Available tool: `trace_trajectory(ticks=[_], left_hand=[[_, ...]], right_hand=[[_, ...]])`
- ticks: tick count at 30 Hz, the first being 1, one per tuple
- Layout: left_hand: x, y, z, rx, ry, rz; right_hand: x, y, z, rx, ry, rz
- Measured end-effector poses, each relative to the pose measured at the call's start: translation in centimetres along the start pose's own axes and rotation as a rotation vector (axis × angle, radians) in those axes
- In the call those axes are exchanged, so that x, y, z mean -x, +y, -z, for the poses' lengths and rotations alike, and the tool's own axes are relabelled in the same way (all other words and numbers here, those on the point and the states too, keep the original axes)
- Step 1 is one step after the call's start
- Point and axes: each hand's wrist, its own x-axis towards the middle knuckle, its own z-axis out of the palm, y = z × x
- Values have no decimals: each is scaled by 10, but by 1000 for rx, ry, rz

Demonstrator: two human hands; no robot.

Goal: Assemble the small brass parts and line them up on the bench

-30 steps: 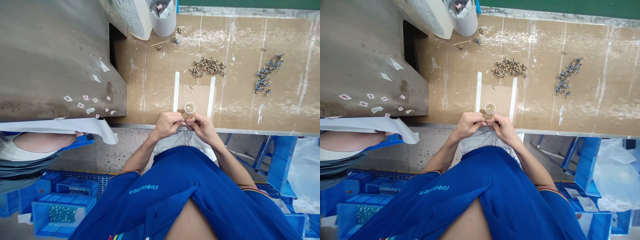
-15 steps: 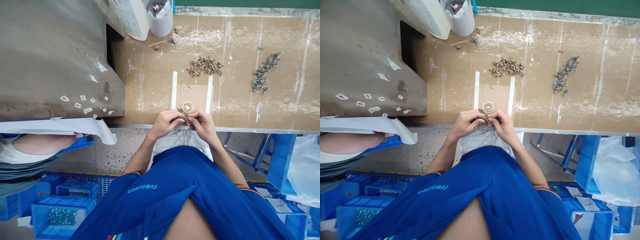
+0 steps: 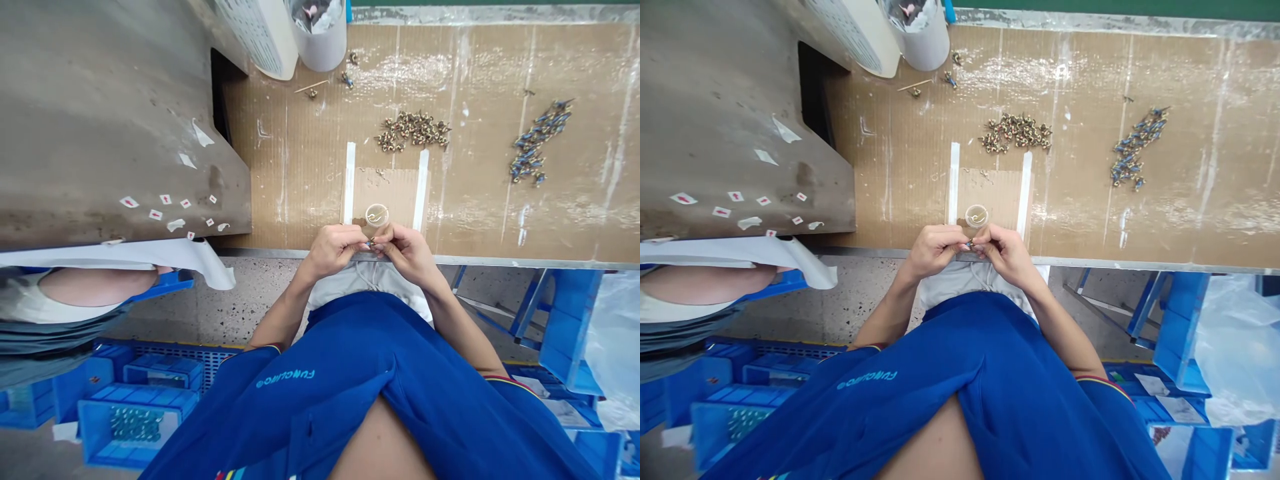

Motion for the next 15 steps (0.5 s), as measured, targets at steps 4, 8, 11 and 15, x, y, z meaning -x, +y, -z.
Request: trace_trajectory(ticks=[4,8,11,15], left_hand=[[2,0,1,-16,-19,11],[-1,1,-4,-49,-30,44],[-4,10,0,-40,-37,112],[17,42,46,118,-141,201]], right_hand=[[0,0,-1,22,2,-7],[-1,3,-1,22,11,-26],[-1,3,-3,-7,36,-50],[8,0,10,-39,95,-42]])
